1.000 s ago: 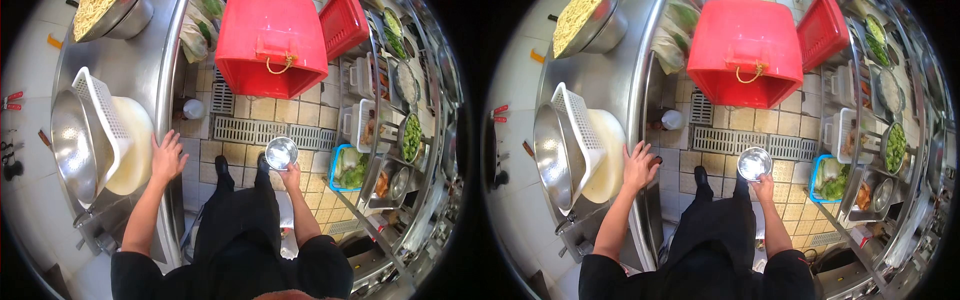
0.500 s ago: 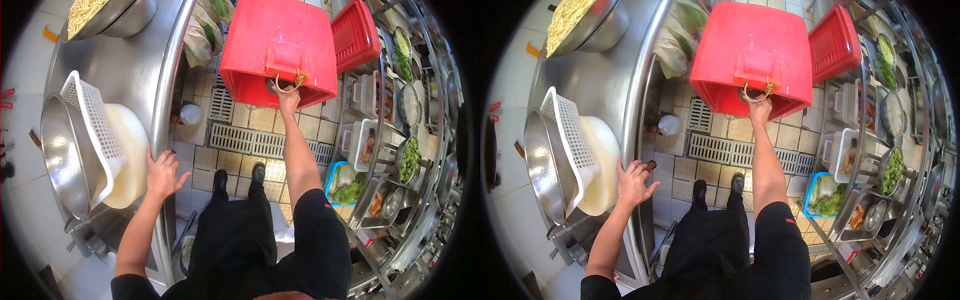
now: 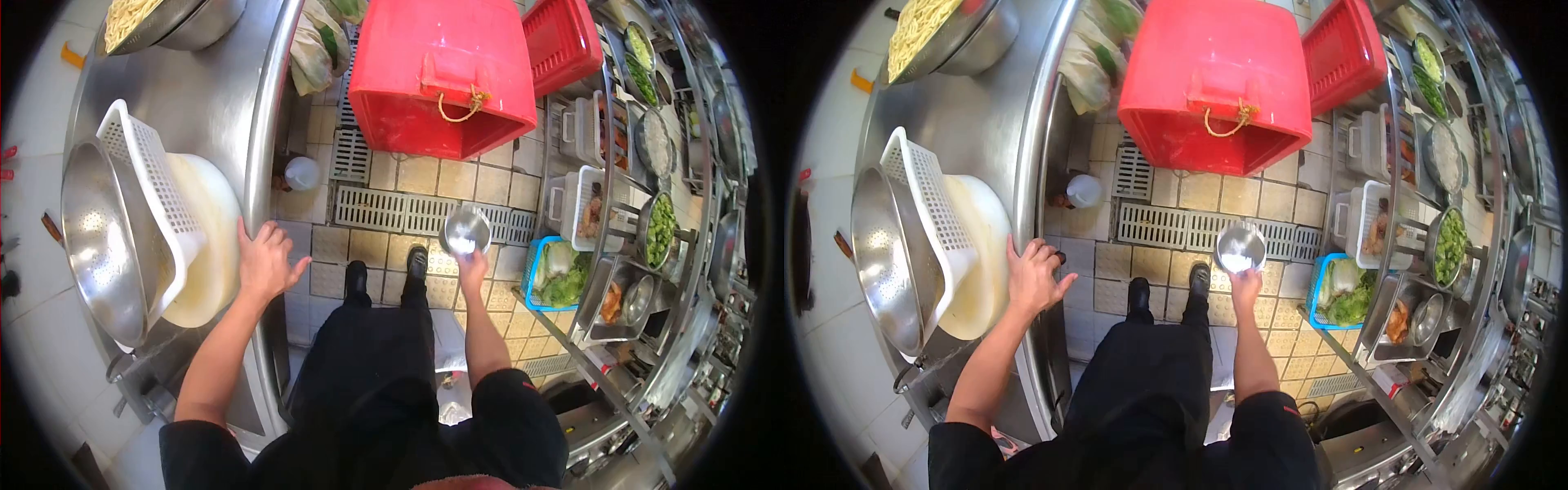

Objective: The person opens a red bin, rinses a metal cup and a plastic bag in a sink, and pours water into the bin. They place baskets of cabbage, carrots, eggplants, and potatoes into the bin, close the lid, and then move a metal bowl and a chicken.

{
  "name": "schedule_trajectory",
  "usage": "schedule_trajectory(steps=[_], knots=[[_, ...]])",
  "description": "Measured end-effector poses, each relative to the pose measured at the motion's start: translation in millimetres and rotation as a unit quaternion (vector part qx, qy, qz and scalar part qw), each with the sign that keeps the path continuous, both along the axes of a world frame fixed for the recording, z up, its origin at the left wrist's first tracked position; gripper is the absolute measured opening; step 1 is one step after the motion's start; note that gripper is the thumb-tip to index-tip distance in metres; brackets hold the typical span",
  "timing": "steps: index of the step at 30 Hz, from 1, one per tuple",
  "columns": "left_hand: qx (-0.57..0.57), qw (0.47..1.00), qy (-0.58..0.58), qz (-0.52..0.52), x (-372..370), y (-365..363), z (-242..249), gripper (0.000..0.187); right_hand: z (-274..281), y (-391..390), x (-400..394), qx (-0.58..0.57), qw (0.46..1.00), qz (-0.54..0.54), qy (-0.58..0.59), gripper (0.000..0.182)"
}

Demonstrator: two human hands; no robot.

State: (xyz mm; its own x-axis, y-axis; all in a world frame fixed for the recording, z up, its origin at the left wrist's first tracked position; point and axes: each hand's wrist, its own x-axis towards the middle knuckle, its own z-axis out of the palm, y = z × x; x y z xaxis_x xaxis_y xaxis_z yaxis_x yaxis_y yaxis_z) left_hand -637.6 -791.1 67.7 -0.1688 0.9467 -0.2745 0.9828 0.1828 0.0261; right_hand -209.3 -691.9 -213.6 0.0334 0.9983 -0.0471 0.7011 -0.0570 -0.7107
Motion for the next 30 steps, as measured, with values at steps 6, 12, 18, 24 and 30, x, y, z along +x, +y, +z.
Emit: schedule_trajectory(steps=[6,12,18,24,30], knots=[[-0.028,1.0,-0.004,-0.009,-0.7,0.1,6.3,0.04,59.6,-195.0,137.5,-0.25,0.949,-0.001,-0.191,0.053],[-0.02,1.0,0.006,-0.005,-1.4,-0.7,-1.4,0.041,41.6,-207.4,166.1,-0.363,0.901,0.103,-0.215,0.07],[-0.018,1.0,0.012,-0.002,3.0,-1.3,0.8,0.039,-20.9,64.3,36.7,-0.143,0.917,0.252,-0.273,0.063],[-0.024,1.0,0.007,-0.004,1.9,-2.7,4.1,0.038,93.0,237.5,-57.2,-0.154,0.941,0.189,-0.233,0.075],[-0.017,0.999,0.022,-0.019,-6.3,-15.4,0.9,0.046,141.6,136.3,-15.3,-0.272,0.928,0.208,-0.149,0.071]])
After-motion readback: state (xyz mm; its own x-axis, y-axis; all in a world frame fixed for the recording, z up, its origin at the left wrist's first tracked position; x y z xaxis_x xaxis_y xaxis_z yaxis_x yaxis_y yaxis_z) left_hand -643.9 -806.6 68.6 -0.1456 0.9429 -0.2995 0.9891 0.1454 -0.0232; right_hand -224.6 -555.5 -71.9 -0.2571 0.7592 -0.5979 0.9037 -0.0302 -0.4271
